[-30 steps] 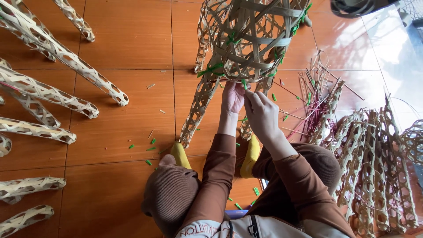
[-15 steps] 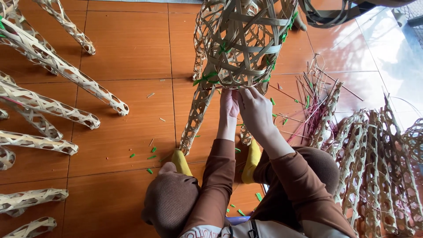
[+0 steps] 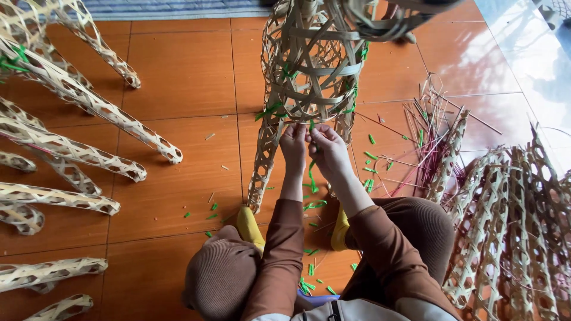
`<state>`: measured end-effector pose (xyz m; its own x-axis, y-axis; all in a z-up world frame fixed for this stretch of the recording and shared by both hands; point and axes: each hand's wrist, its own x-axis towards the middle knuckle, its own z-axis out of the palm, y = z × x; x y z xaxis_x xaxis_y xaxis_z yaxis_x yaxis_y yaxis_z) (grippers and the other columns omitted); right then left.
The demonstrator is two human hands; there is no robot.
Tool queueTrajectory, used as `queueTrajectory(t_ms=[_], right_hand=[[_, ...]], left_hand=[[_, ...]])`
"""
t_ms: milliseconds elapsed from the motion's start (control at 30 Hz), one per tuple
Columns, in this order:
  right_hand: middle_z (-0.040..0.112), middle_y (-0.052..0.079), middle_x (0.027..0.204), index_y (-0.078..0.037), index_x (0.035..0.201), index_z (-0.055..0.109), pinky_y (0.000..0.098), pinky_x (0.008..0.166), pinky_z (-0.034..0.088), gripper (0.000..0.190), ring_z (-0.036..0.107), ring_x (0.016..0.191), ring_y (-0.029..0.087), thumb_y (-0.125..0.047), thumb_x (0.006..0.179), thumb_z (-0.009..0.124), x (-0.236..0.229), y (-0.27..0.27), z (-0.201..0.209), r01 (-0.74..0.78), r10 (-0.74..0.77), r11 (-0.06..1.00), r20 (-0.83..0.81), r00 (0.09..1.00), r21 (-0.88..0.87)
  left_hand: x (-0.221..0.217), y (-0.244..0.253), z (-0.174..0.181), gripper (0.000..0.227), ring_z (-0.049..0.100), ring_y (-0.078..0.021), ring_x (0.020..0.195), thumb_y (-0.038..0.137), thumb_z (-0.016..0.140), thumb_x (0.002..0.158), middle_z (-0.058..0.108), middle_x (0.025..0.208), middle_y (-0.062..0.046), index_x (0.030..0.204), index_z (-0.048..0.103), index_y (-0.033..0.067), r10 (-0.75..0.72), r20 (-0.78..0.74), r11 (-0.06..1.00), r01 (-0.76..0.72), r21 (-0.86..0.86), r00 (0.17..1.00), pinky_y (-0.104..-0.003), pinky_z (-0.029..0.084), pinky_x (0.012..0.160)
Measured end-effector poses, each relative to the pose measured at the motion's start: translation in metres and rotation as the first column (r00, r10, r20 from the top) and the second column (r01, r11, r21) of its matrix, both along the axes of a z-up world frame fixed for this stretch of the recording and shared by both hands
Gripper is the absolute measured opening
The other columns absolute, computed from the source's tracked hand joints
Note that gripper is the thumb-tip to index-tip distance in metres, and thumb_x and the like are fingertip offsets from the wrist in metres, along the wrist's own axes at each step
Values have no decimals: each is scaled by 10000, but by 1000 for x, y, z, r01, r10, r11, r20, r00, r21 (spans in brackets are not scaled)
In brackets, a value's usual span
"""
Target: Assembling and securing a woven bamboo giraffe frame using green plastic strips and scissors.
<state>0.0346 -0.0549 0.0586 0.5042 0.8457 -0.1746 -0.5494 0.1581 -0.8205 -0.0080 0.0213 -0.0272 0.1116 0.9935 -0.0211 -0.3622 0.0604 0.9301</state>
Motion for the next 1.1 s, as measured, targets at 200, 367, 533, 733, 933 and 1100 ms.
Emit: queueTrajectory(t_ms=[200,367,533,733,933,1100], right_hand=[[679,138,789,-19,982,594,252,517,580,138,692,569,154,-92,928,698,-1,12,-11,-36,39,999,-104,994,27],[647,130,813,-7,1111,554,216,528,530,206,643,599,129,-66,945,660,-14,-5,5,47,-47,999,-28,999,17],[620,132,780,16,1161,552,215,501,492,238,601,573,123,-40,947,640,-2,7,-18,66,-64,998,55,996,-24],[550,110,639,78,1032,666,232,411,386,167,494,477,108,-63,956,620,4,19,-36,37,6,989,288,958,-144],[636,100,664,12,948,727,233,443,472,147,588,540,121,-108,932,643,2,14,-35,101,-34,982,373,927,-160],[625,69,818,6,1000,729,214,578,464,192,563,724,124,-156,923,663,12,25,-46,100,11,966,424,906,-239]], left_hand=[[-1,2,-20,216,553,-119,508,195,630,956,573,591,-30,783,650,68,4,-185,999,2,34,983,-308,483,496],[-14,-8,4,228,590,-161,564,227,630,963,585,560,-41,789,666,83,19,-392,992,33,125,920,-344,514,628],[-22,-21,-8,213,539,-122,552,93,544,994,590,578,-47,859,704,55,-147,-202,989,151,0,968,-294,487,617],[-50,-48,50,46,715,-248,787,94,734,880,717,793,-88,920,751,107,101,-504,948,70,310,858,-341,570,719],[-42,-63,68,142,680,-226,840,209,756,905,677,881,-70,946,716,78,386,-433,783,-41,621,815,-321,535,779],[-48,-70,102,151,726,-237,760,172,684,957,720,840,-112,990,735,34,316,-360,810,-53,584,878,-317,595,668]])
